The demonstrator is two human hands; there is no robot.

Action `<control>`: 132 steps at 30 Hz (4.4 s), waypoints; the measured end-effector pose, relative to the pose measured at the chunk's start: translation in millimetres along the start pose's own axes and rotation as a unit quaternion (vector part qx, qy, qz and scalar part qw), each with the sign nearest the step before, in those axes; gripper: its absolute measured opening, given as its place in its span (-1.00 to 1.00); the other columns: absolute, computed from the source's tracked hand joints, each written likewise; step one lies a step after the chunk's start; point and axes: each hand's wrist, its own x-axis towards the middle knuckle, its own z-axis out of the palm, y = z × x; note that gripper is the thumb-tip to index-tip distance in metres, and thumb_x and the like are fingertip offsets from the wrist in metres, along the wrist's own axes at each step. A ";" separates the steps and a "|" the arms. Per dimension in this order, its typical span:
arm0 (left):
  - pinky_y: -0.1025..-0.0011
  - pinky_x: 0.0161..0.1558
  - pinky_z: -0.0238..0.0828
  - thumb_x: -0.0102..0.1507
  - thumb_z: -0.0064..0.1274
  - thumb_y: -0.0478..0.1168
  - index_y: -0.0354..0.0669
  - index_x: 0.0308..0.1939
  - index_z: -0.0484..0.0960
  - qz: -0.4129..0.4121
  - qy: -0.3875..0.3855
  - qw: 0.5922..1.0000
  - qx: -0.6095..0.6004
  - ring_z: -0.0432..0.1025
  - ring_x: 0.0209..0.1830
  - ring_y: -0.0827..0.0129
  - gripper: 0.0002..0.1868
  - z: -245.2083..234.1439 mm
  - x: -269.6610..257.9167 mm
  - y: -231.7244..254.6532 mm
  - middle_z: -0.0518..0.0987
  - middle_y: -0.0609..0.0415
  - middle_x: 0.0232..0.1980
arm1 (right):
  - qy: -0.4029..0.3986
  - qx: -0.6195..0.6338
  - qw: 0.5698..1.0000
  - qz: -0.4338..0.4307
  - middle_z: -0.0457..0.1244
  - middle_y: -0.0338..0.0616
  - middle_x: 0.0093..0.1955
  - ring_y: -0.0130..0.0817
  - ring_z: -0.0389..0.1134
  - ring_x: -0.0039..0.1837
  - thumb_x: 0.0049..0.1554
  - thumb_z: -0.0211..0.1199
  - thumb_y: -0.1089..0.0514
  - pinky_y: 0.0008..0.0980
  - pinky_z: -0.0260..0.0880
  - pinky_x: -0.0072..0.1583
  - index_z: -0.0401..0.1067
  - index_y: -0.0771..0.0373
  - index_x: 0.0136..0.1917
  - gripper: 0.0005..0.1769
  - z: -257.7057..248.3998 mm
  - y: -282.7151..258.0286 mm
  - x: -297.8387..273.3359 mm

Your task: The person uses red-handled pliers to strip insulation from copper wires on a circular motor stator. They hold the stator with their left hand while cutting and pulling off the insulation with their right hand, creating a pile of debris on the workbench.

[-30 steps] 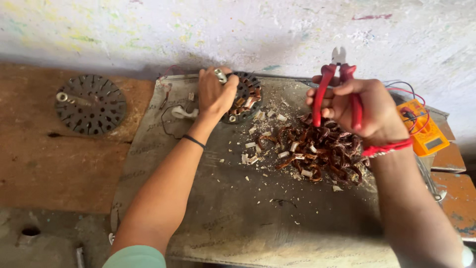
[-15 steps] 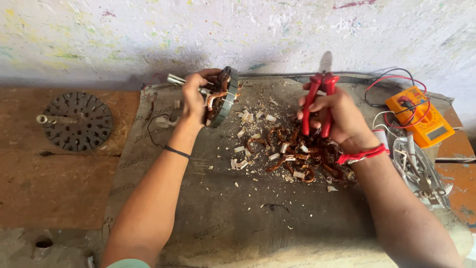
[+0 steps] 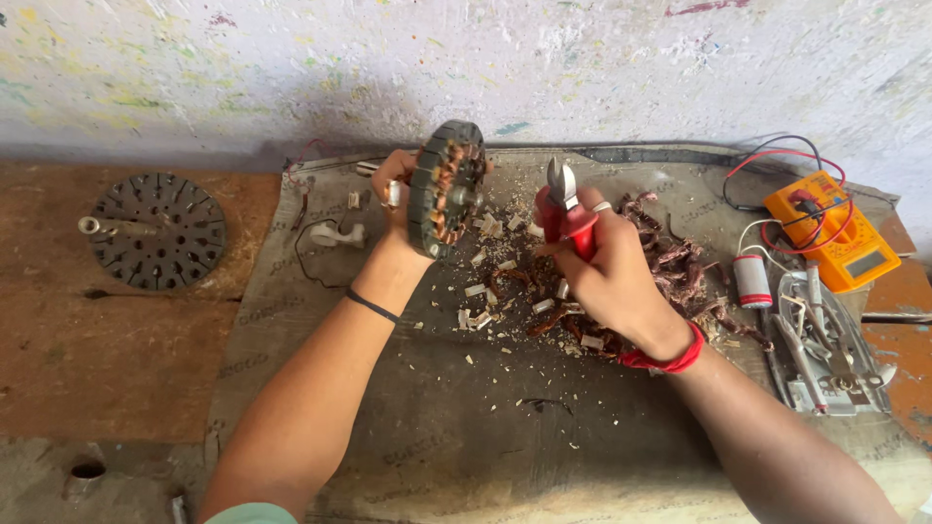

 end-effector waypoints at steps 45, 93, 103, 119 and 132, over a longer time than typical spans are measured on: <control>-0.01 0.01 0.33 0.23 -0.08 -0.20 -0.17 -0.73 0.42 0.189 0.198 0.611 0.743 0.28 -0.68 0.19 -0.60 25.4 -18.5 35.2 0.46 -0.02 -0.67 | 0.142 -0.615 0.751 -0.196 0.15 0.20 0.26 0.08 0.19 0.36 0.03 0.38 0.26 -0.15 0.51 0.22 0.45 0.25 0.38 -0.39 30.8 3.2 26.9; -0.06 -0.29 0.41 0.25 -0.15 -0.18 -0.33 -0.50 0.54 0.114 0.201 0.661 0.714 0.44 -0.41 -0.06 -0.68 32.8 -22.4 47.1 0.53 -0.24 -0.47 | -0.418 -0.392 0.772 0.274 0.31 -0.02 -0.22 -0.30 0.38 -0.22 0.05 0.01 0.45 -0.37 0.42 -0.26 0.41 0.41 0.03 -0.72 -4.9 -50.1 152.2; -0.08 0.01 0.35 0.27 -0.13 -0.15 -0.27 -0.56 0.53 0.147 0.194 0.645 0.725 0.46 -0.41 -0.05 -0.63 28.7 -24.5 42.8 0.57 -0.21 -0.47 | -0.273 -0.592 0.757 0.035 0.30 0.09 -0.05 -0.11 0.35 -0.02 0.17 0.13 0.29 -0.15 0.51 -0.04 0.39 0.37 0.06 -0.82 12.2 -35.8 90.7; -0.01 0.02 0.37 0.29 -0.19 -0.19 -0.24 -0.43 0.54 0.107 0.178 0.662 0.720 0.43 -0.39 0.01 -0.71 21.1 -20.4 42.0 0.56 -0.15 -0.47 | -0.383 -0.558 0.713 0.182 0.32 -0.04 -0.25 -0.26 0.28 -0.26 0.25 0.11 0.18 -0.18 0.46 -0.13 0.52 0.23 0.02 -0.81 -24.7 -73.5 92.9; 0.06 -0.19 0.36 0.23 -0.06 -0.19 -0.28 -0.30 0.64 0.204 0.163 0.620 0.740 0.36 -0.31 0.12 -0.77 22.2 -19.1 36.7 0.54 -0.08 -0.47 | -0.326 -0.697 0.638 0.029 0.30 0.12 0.09 -0.12 0.33 0.15 0.18 0.19 0.22 -0.20 0.52 0.16 0.55 0.18 0.10 -0.77 -64.1 -75.5 36.8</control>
